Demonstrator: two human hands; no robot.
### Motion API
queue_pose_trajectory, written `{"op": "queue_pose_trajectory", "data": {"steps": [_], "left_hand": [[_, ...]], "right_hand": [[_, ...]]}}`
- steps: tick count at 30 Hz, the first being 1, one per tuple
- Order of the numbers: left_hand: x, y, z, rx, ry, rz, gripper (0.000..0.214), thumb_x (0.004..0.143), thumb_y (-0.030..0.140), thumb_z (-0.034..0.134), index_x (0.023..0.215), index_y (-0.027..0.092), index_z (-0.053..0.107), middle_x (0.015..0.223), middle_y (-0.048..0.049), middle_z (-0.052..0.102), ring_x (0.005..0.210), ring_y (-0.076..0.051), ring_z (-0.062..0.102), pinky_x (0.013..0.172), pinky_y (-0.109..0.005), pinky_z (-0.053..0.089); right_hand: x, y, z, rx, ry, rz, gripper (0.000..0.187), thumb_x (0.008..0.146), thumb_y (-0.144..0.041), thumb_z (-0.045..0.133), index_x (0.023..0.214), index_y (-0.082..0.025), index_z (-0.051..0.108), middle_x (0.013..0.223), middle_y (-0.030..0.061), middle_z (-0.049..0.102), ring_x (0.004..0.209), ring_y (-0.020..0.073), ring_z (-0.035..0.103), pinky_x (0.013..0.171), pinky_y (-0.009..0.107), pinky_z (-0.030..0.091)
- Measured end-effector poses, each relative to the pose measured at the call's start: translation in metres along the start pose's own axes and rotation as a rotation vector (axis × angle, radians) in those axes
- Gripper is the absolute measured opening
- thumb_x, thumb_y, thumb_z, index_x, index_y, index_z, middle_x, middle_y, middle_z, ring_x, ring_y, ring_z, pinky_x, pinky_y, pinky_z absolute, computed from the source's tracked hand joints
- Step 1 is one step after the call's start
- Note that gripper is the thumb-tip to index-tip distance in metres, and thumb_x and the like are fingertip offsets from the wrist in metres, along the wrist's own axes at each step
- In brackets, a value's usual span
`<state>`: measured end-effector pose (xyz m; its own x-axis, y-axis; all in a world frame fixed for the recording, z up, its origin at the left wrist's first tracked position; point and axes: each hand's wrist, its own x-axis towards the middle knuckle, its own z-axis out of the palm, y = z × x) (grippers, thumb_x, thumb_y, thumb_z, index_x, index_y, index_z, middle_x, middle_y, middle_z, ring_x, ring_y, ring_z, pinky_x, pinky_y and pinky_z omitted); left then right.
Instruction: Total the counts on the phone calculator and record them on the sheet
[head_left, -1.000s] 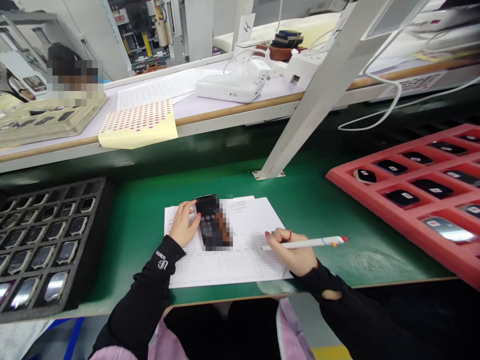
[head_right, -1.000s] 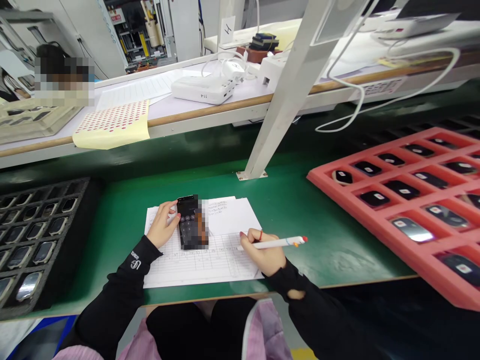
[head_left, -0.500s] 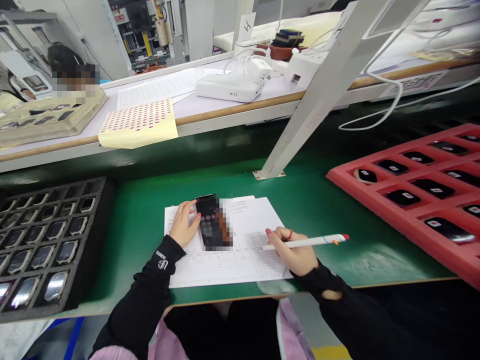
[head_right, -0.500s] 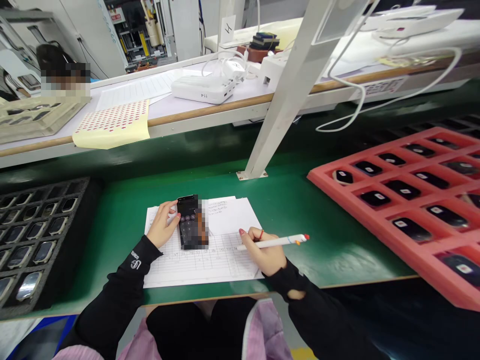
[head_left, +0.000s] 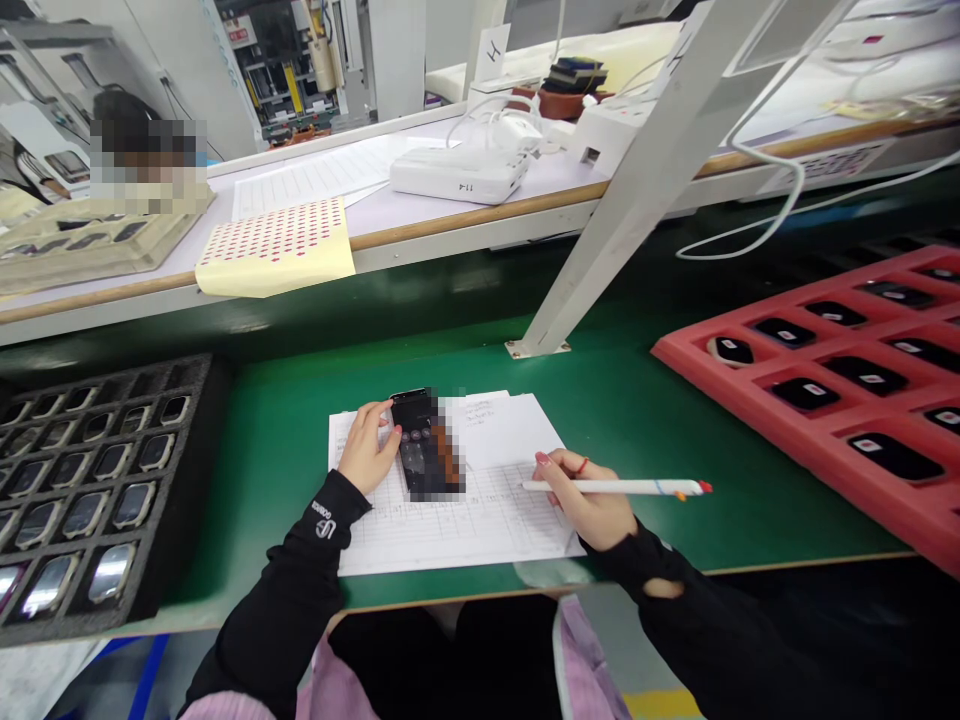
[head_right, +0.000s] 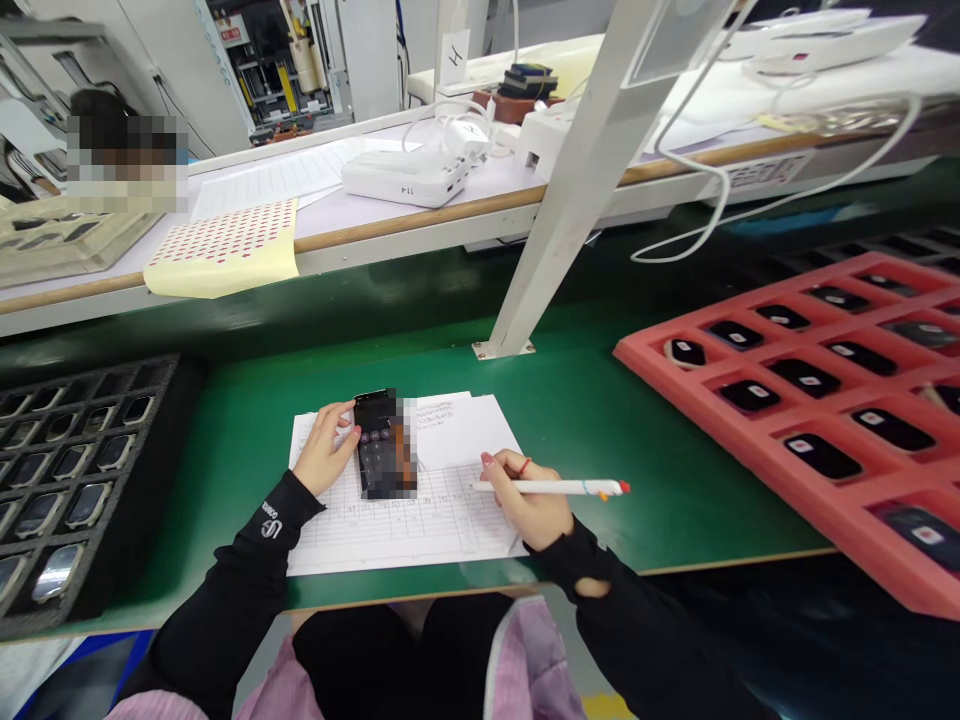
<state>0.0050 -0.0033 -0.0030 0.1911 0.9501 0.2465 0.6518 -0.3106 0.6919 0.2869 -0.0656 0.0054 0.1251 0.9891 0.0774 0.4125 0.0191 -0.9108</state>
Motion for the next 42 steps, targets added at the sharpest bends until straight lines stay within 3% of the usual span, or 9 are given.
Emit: {"op": "queue_pose_trajectory", "data": {"steps": [6,12,24,42], "left_hand": [[0.0,0.0,0.0,0.003,0.002,0.0,0.036,0.091,0.027,0.047,0.126,0.021,0.044,0.121,-0.0094,0.047,0.094,-0.015,0.056,0.093,-0.038,0.047],[0.0,-0.001,0.001,0.001,0.001,0.001,0.037,0.09,0.026,0.047,0.127,0.021,0.043,0.121,-0.0094,0.046,0.094,-0.015,0.056,0.093,-0.038,0.046],[0.0,0.001,0.0,0.003,-0.007,-0.003,0.036,0.091,0.026,0.047,0.127,0.022,0.043,0.121,-0.0088,0.046,0.094,-0.015,0.056,0.092,-0.037,0.046],[0.0,0.0,0.0,0.0,-0.011,-0.003,0.037,0.09,0.025,0.047,0.127,0.021,0.043,0.122,-0.0095,0.046,0.094,-0.015,0.055,0.093,-0.038,0.046]], "right_hand": [[0.003,0.011,0.003,-0.046,0.075,-0.048,0.045,0.076,-0.05,0.063,0.05,-0.021,0.042,0.044,-0.0043,0.043,0.042,0.0093,0.036,0.044,0.026,0.03],[0.005,0.021,0.003,-0.109,0.053,-0.114,0.049,0.081,-0.044,0.059,0.049,-0.022,0.028,0.044,-0.006,0.029,0.044,0.0088,0.03,0.045,0.026,0.028],[0.005,0.023,0.002,-0.199,0.013,-0.163,0.044,0.081,-0.038,0.054,0.05,-0.022,0.028,0.045,-0.0056,0.029,0.044,0.0091,0.031,0.047,0.026,0.03],[0.005,0.023,0.003,-0.182,0.079,-0.156,0.041,0.077,-0.031,0.053,0.051,-0.023,0.022,0.046,-0.0056,0.026,0.045,0.0093,0.03,0.046,0.026,0.03]]}}
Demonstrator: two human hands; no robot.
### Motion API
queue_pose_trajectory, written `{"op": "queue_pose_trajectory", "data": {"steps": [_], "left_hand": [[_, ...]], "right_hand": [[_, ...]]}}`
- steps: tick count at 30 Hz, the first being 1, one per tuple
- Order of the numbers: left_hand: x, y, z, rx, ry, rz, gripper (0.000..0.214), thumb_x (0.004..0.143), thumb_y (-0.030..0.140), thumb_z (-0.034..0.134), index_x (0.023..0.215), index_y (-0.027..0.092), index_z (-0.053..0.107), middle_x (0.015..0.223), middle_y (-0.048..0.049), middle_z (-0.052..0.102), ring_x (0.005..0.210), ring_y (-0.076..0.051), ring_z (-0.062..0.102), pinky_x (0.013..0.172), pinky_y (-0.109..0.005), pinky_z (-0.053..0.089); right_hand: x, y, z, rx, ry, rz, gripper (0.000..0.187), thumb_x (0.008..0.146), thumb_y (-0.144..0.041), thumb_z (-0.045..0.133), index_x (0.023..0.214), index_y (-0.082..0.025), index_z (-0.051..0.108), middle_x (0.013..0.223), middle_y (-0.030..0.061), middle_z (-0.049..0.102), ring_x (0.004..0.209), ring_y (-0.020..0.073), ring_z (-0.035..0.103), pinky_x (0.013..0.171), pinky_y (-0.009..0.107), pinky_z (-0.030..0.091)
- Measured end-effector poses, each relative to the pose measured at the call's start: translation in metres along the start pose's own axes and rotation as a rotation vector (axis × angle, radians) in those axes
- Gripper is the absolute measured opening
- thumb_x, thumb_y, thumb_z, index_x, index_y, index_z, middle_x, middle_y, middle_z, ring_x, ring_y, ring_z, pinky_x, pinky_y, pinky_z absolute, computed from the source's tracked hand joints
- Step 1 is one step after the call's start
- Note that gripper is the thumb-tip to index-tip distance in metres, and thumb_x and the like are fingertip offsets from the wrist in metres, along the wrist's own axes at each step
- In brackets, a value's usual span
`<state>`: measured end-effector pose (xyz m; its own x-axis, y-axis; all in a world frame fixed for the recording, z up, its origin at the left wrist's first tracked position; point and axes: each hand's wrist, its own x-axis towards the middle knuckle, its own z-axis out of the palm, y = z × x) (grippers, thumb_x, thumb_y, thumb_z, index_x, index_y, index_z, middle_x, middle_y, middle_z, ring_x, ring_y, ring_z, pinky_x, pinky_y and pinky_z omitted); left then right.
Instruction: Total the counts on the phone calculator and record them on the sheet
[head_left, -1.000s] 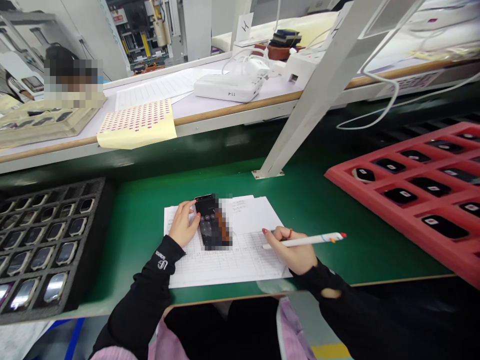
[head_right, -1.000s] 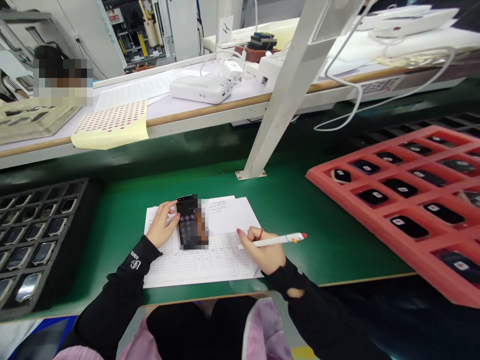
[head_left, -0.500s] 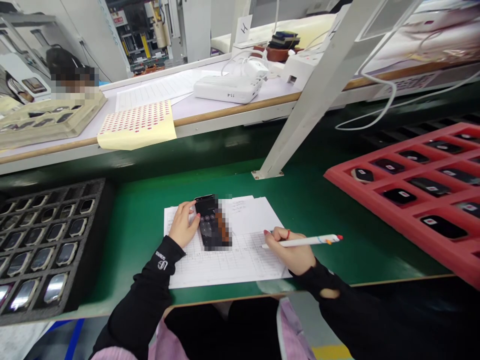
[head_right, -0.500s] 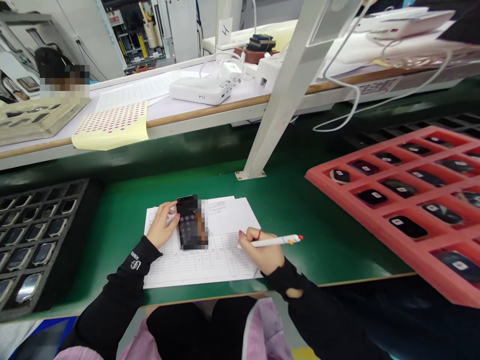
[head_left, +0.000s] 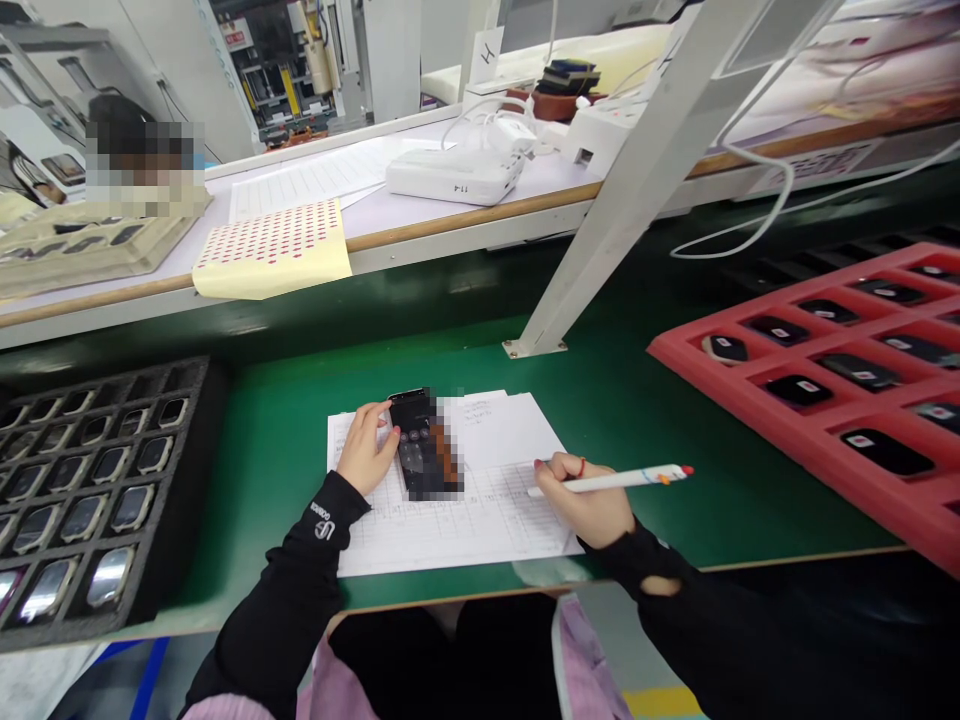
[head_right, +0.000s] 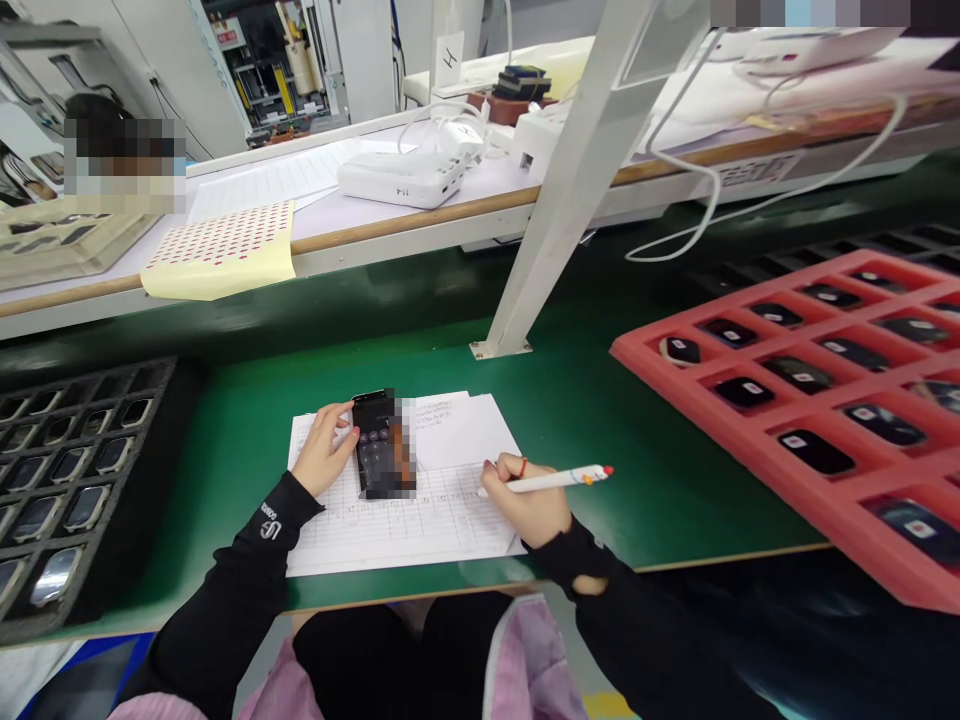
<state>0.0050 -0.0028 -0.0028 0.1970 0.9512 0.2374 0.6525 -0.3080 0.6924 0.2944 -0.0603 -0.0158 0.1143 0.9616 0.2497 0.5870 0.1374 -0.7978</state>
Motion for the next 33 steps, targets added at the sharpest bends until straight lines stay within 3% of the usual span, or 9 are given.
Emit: {"op": "queue_pose_trajectory", "data": {"steps": [13,21,26,30,33], "left_hand": [[0.0,0.001,-0.001,-0.004,-0.005,-0.005,0.037,0.09,0.026,0.047,0.127,0.023,0.043,0.122,-0.0089,0.046,0.095,-0.016,0.056,0.093,-0.038,0.046],[-0.001,0.002,-0.002,-0.015,-0.038,-0.018,0.04,0.09,0.03,0.048,0.129,0.022,0.042,0.125,-0.0101,0.045,0.101,-0.018,0.054,0.096,-0.041,0.045],[-0.009,0.006,-0.012,-0.044,-0.168,-0.024,0.074,0.079,0.046,0.064,0.141,0.026,0.029,0.135,-0.0119,0.038,0.118,-0.025,0.049,0.102,-0.046,0.042],[-0.017,0.01,-0.022,-0.011,-0.34,0.009,0.114,0.059,0.053,0.08,0.148,0.029,0.013,0.15,-0.0153,0.019,0.138,-0.037,0.024,0.109,-0.057,0.029],[-0.02,0.012,-0.022,0.027,-0.404,0.022,0.124,0.052,0.054,0.083,0.149,0.029,0.01,0.153,-0.0169,0.011,0.141,-0.04,0.014,0.11,-0.061,0.024]], "right_hand": [[0.0,-0.002,-0.001,-0.03,0.0,-0.034,0.041,0.075,-0.029,0.053,0.051,-0.022,0.021,0.046,-0.0055,0.025,0.045,0.0093,0.028,0.046,0.026,0.03],[0.001,-0.009,-0.003,0.088,0.066,0.087,0.043,0.081,-0.037,0.056,0.049,-0.023,0.03,0.045,-0.0049,0.03,0.046,0.0102,0.032,0.047,0.026,0.03],[0.007,-0.011,-0.004,0.123,0.116,0.159,0.039,0.082,-0.047,0.058,0.055,-0.021,0.047,0.046,-0.0031,0.044,0.045,0.0101,0.039,0.044,0.024,0.034],[0.013,-0.014,-0.004,0.208,0.204,0.23,0.032,0.078,-0.051,0.062,0.081,-0.019,0.06,0.066,0.0033,0.063,0.048,0.0116,0.05,0.039,0.023,0.039],[0.013,-0.014,-0.004,0.313,0.214,0.246,0.04,0.081,-0.054,0.058,0.099,-0.018,0.059,0.083,0.0085,0.07,0.053,0.014,0.058,0.043,0.025,0.048]]}}
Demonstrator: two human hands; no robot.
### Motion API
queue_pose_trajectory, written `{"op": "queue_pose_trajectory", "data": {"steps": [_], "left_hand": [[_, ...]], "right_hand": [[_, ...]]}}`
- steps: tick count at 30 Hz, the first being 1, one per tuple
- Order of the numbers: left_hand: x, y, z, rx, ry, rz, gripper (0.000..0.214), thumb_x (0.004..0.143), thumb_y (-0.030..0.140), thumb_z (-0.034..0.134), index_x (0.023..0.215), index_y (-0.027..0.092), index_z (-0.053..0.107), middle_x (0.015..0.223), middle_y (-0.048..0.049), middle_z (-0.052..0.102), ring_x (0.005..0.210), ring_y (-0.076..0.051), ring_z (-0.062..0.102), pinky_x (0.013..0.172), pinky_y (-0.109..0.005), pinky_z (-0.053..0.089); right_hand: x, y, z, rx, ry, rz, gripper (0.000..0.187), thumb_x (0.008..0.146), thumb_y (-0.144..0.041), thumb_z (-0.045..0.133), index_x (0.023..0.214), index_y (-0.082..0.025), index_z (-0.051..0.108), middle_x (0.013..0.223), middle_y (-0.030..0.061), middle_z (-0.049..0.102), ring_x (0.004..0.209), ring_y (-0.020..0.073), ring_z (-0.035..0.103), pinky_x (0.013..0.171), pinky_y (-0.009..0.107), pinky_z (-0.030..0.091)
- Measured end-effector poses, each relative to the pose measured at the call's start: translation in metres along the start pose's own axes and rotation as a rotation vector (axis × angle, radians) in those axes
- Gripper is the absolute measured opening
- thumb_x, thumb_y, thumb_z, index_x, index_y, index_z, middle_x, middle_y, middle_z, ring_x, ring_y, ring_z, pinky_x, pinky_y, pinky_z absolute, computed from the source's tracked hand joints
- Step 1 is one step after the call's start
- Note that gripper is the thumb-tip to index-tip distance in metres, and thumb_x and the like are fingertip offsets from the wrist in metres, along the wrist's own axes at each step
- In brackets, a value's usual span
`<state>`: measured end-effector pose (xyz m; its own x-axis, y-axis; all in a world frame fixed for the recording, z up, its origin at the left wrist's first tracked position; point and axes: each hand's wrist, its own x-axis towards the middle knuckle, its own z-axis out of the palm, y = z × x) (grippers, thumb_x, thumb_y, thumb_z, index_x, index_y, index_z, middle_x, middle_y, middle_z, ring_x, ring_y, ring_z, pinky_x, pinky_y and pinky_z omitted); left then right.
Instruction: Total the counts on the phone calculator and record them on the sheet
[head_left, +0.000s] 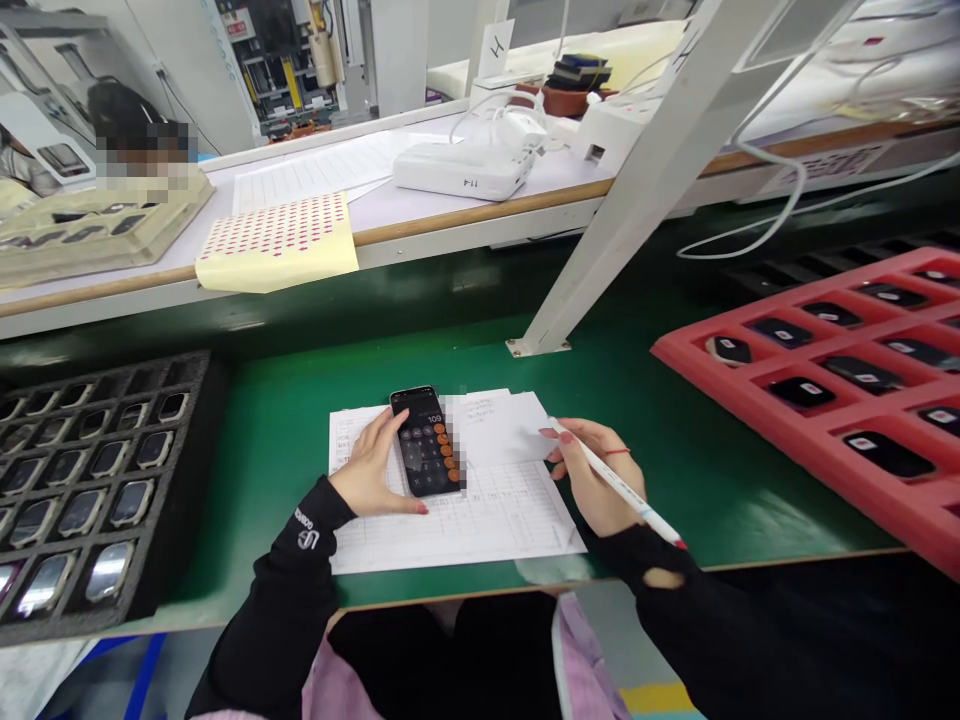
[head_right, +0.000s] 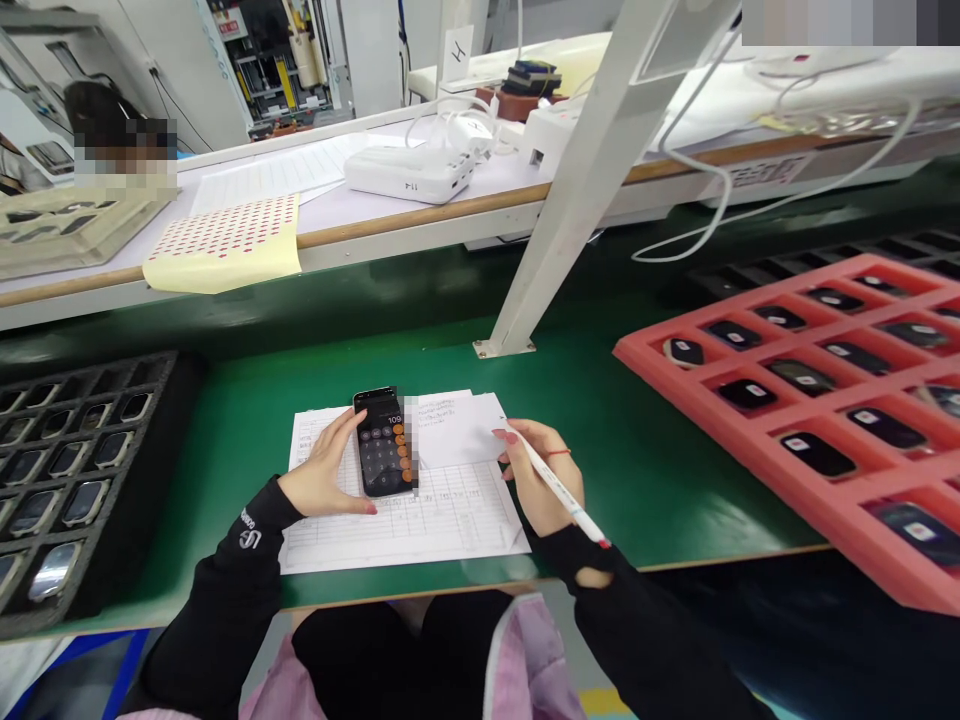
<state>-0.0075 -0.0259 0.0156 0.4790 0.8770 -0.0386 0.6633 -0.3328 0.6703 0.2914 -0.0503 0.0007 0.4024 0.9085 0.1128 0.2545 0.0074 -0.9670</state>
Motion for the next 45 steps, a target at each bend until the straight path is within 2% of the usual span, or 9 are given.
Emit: {"op": "queue_pose_trajectory", "data": {"steps": [2,5,10,19,25,30,35,38,45], "left_hand": [[0.0,0.0,0.002,0.018,-0.002,-0.017,0.124,0.052,0.053,0.083,0.149,0.028,0.01,0.154,-0.0174,0.01,0.141,-0.04,0.013,0.111,-0.061,0.022],[0.002,0.0,0.006,0.032,0.025,-0.021,0.123,0.053,0.053,0.083,0.149,0.028,0.01,0.153,-0.0173,0.012,0.141,-0.039,0.013,0.111,-0.06,0.02],[0.001,0.0,0.007,0.059,0.012,-0.013,0.125,0.051,0.052,0.084,0.149,0.028,0.01,0.153,-0.0166,0.011,0.142,-0.039,0.01,0.112,-0.059,0.019],[0.002,0.002,0.007,0.095,-0.016,-0.047,0.124,0.052,0.06,0.08,0.149,0.026,0.009,0.154,-0.0165,0.01,0.142,-0.037,0.01,0.113,-0.057,0.017],[0.003,0.003,0.009,0.112,-0.006,-0.072,0.122,0.053,0.061,0.079,0.149,0.027,0.011,0.154,-0.0158,0.012,0.142,-0.037,0.009,0.113,-0.056,0.016],[0.004,0.001,0.012,0.131,0.021,-0.048,0.119,0.055,0.064,0.077,0.148,0.026,0.013,0.154,-0.0164,0.014,0.142,-0.037,0.012,0.113,-0.057,0.017],[0.004,-0.001,0.014,0.141,0.044,-0.033,0.119,0.056,0.066,0.076,0.148,0.025,0.014,0.153,-0.0169,0.018,0.141,-0.038,0.015,0.113,-0.056,0.019],[0.005,-0.001,0.015,0.146,0.059,-0.052,0.116,0.059,0.065,0.074,0.148,0.024,0.012,0.153,-0.0168,0.018,0.142,-0.036,0.014,0.113,-0.055,0.018],[0.007,-0.003,0.016,0.129,0.084,-0.045,0.109,0.063,0.062,0.072,0.148,0.025,0.014,0.152,-0.016,0.022,0.142,-0.035,0.016,0.113,-0.056,0.018]], "right_hand": [[-0.002,0.002,-0.002,-0.012,-0.046,-0.016,0.041,0.087,-0.055,0.048,0.101,-0.018,0.059,0.074,0.007,0.071,0.051,0.0148,0.061,0.049,0.028,0.051],[-0.009,0.005,-0.006,-0.185,-0.139,-0.081,0.041,0.091,-0.053,0.041,0.091,-0.019,0.063,0.058,0.004,0.068,0.051,0.0166,0.064,0.058,0.031,0.053],[-0.028,0.006,-0.012,-0.397,-0.159,-0.262,0.028,0.088,-0.044,0.051,0.089,-0.021,0.067,0.068,0.0045,0.072,0.067,0.021,0.07,0.066,0.032,0.054],[-0.057,0.005,-0.031,-0.398,-0.209,-0.494,0.012,0.085,-0.034,0.06,0.085,-0.024,0.065,0.075,0.002,0.073,0.063,0.017,0.069,0.059,0.026,0.056],[-0.063,0.017,-0.051,-0.479,-0.423,-0.619,0.032,0.079,-0.038,0.067,0.108,-0.028,0.061,0.097,0.0032,0.072,0.091,0.0235,0.068,0.077,0.037,0.056],[-0.055,0.028,-0.059,-0.498,-0.411,-0.611,0.028,0.082,-0.04,0.064,0.107,-0.028,0.061,0.097,0.0036,0.071,0.091,0.0248,0.067,0.076,0.04,0.054],[-0.048,0.035,-0.062,-0.505,-0.455,-0.678,0.026,0.083,-0.037,0.064,0.107,-0.029,0.059,0.1,0.0035,0.071,0.094,0.0251,0.066,0.078,0.042,0.051],[-0.045,0.035,-0.061,-0.495,-0.41,-0.68,0.02,0.084,-0.033,0.062,0.105,-0.03,0.06,0.101,0.0031,0.071,0.095,0.0245,0.066,0.082,0.042,0.05],[-0.03,0.026,-0.062,-0.559,-0.398,-0.457,0.024,0.083,-0.046,0.058,0.1,-0.028,0.062,0.095,0.0037,0.071,0.087,0.0247,0.068,0.076,0.039,0.054]]}}
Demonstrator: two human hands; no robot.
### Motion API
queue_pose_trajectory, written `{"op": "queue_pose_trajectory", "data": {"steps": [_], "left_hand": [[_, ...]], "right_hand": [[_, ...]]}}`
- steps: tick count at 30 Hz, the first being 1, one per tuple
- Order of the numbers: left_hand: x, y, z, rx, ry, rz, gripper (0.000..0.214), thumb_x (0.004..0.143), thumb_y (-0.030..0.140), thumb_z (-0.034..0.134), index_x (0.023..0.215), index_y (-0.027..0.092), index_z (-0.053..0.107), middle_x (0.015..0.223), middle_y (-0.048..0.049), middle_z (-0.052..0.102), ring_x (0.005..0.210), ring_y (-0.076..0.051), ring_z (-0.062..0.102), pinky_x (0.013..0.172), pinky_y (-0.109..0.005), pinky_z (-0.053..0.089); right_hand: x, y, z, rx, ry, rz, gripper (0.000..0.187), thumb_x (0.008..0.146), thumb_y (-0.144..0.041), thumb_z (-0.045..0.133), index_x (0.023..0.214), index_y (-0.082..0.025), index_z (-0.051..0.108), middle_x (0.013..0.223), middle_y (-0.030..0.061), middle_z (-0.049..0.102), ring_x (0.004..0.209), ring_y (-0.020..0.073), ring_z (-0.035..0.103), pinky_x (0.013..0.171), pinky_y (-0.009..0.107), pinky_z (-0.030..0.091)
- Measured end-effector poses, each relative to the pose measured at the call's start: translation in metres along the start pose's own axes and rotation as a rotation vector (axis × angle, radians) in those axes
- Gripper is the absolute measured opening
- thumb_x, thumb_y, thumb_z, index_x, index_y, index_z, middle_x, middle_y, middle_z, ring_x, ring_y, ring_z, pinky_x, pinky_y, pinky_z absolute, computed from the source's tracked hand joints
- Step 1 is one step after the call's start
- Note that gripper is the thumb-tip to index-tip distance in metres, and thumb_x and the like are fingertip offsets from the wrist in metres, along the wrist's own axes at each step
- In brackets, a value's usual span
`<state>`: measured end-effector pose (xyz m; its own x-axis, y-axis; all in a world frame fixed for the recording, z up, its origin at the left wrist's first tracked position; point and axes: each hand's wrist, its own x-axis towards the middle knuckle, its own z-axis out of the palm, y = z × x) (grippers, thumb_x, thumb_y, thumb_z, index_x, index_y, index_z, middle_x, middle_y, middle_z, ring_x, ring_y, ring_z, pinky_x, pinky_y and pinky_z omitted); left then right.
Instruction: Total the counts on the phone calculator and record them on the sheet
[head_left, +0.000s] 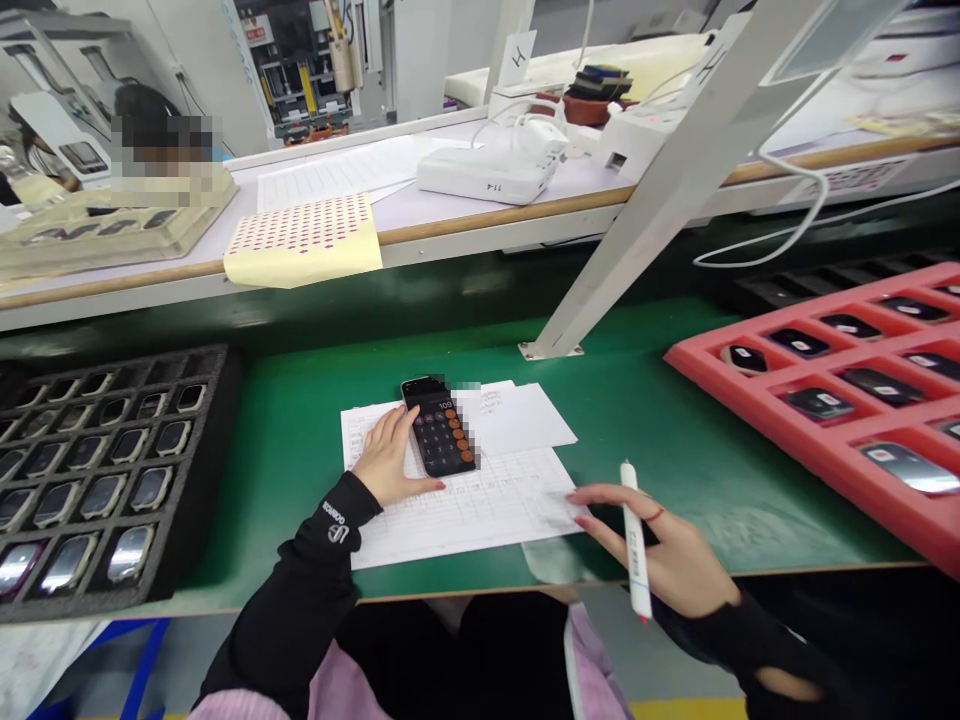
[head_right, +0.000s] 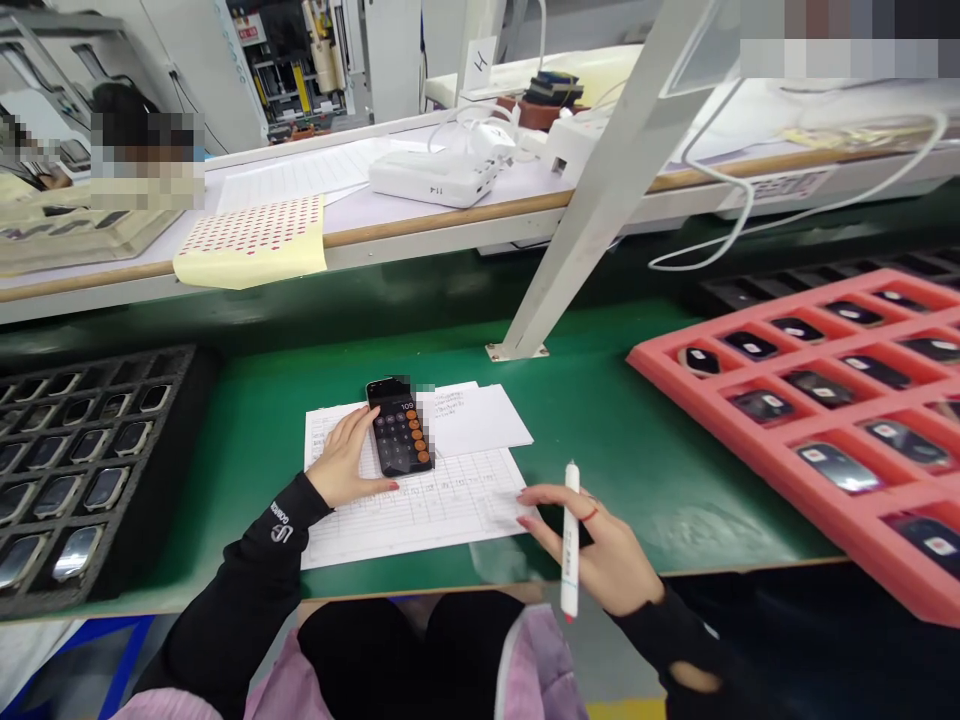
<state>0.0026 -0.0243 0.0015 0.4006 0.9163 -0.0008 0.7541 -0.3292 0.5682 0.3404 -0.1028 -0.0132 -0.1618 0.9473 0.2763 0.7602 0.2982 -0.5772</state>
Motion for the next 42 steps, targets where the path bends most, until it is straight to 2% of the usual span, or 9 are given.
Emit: {"op": "queue_pose_trajectory", "data": {"steps": [5,9,11,15,19,22,30,35,42], "left_hand": [[0.0,0.002,-0.003,-0.006,-0.01,-0.003,0.109,0.063,0.059,0.074,0.147,0.022,0.016,0.152,-0.0168,0.022,0.142,-0.035,0.016,0.114,-0.054,0.018],[0.0,0.003,-0.004,-0.021,0.018,0.003,0.109,0.062,0.054,0.077,0.147,0.022,0.017,0.149,-0.0159,0.026,0.14,-0.034,0.02,0.114,-0.052,0.021],[0.0,0.003,-0.004,-0.03,0.028,0.006,0.11,0.06,0.051,0.078,0.147,0.022,0.017,0.149,-0.0153,0.028,0.14,-0.033,0.022,0.113,-0.051,0.022],[0.0,0.004,-0.006,-0.077,0.06,0.035,0.106,0.062,0.049,0.077,0.146,0.023,0.017,0.147,-0.014,0.03,0.138,-0.033,0.026,0.113,-0.051,0.024],[0.004,0.003,-0.006,-0.163,0.18,-0.002,0.069,0.082,0.045,0.058,0.141,0.023,0.029,0.142,-0.0117,0.039,0.133,-0.027,0.035,0.11,-0.047,0.031],[0.013,0.0,-0.003,-0.177,0.266,-0.051,0.049,0.088,0.034,0.05,0.134,0.022,0.038,0.134,-0.0103,0.046,0.128,-0.024,0.04,0.108,-0.045,0.033],[0.035,-0.004,0.003,-0.17,0.413,-0.153,0.046,0.082,0.026,0.056,0.126,0.023,0.045,0.121,-0.0072,0.054,0.11,-0.021,0.051,0.092,-0.039,0.045],[0.038,-0.002,0.001,-0.144,0.425,-0.165,0.044,0.079,0.023,0.059,0.122,0.023,0.049,0.12,-0.0068,0.055,0.107,-0.022,0.052,0.093,-0.04,0.044],[0.037,-0.002,0.001,-0.117,0.433,-0.162,0.043,0.079,0.024,0.059,0.121,0.022,0.049,0.12,-0.0074,0.055,0.105,-0.022,0.053,0.092,-0.04,0.044]], "right_hand": [[0.042,-0.001,0.005,-0.048,-0.022,-0.134,0.033,0.082,-0.047,0.059,0.108,-0.027,0.06,0.11,0.0072,0.069,0.104,0.0295,0.064,0.092,0.047,0.049],[0.092,-0.004,0.024,-0.028,-0.196,-0.284,0.048,0.078,-0.048,0.062,0.119,-0.025,0.056,0.13,0.0091,0.059,0.126,0.0312,0.05,0.103,0.05,0.042],[0.114,-0.001,0.037,-0.02,-0.239,-0.311,0.052,0.076,-0.049,0.063,0.121,-0.023,0.055,0.135,0.0098,0.055,0.131,0.0313,0.044,0.106,0.051,0.039],[0.139,0.009,0.059,-0.016,-0.195,-0.299,0.05,0.076,-0.05,0.064,0.116,-0.022,0.058,0.137,0.0119,0.053,0.132,0.0318,0.042,0.109,0.054,0.034],[0.142,0.014,0.062,0.004,-0.149,-0.297,0.049,0.076,-0.048,0.064,0.118,-0.023,0.057,0.136,0.0106,0.054,0.132,0.0302,0.042,0.109,0.053,0.034],[0.141,0.013,0.058,0.036,-0.152,-0.3,0.044,0.079,-0.045,0.063,0.117,-0.024,0.058,0.132,0.0095,0.057,0.131,0.0298,0.044,0.109,0.054,0.034],[0.148,0.007,0.051,0.183,-0.149,-0.205,0.031,0.085,-0.04,0.055,0.11,-0.023,0.061,0.124,0.0095,0.063,0.126,0.0279,0.049,0.107,0.052,0.037],[0.15,0.005,0.048,0.24,-0.152,-0.167,0.031,0.086,-0.042,0.052,0.109,-0.023,0.061,0.124,0.01,0.063,0.126,0.0286,0.049,0.105,0.052,0.038],[0.147,0.004,0.049,0.234,-0.177,-0.156,0.03,0.086,-0.043,0.053,0.107,-0.025,0.06,0.126,0.0081,0.062,0.127,0.029,0.049,0.109,0.055,0.033]]}}
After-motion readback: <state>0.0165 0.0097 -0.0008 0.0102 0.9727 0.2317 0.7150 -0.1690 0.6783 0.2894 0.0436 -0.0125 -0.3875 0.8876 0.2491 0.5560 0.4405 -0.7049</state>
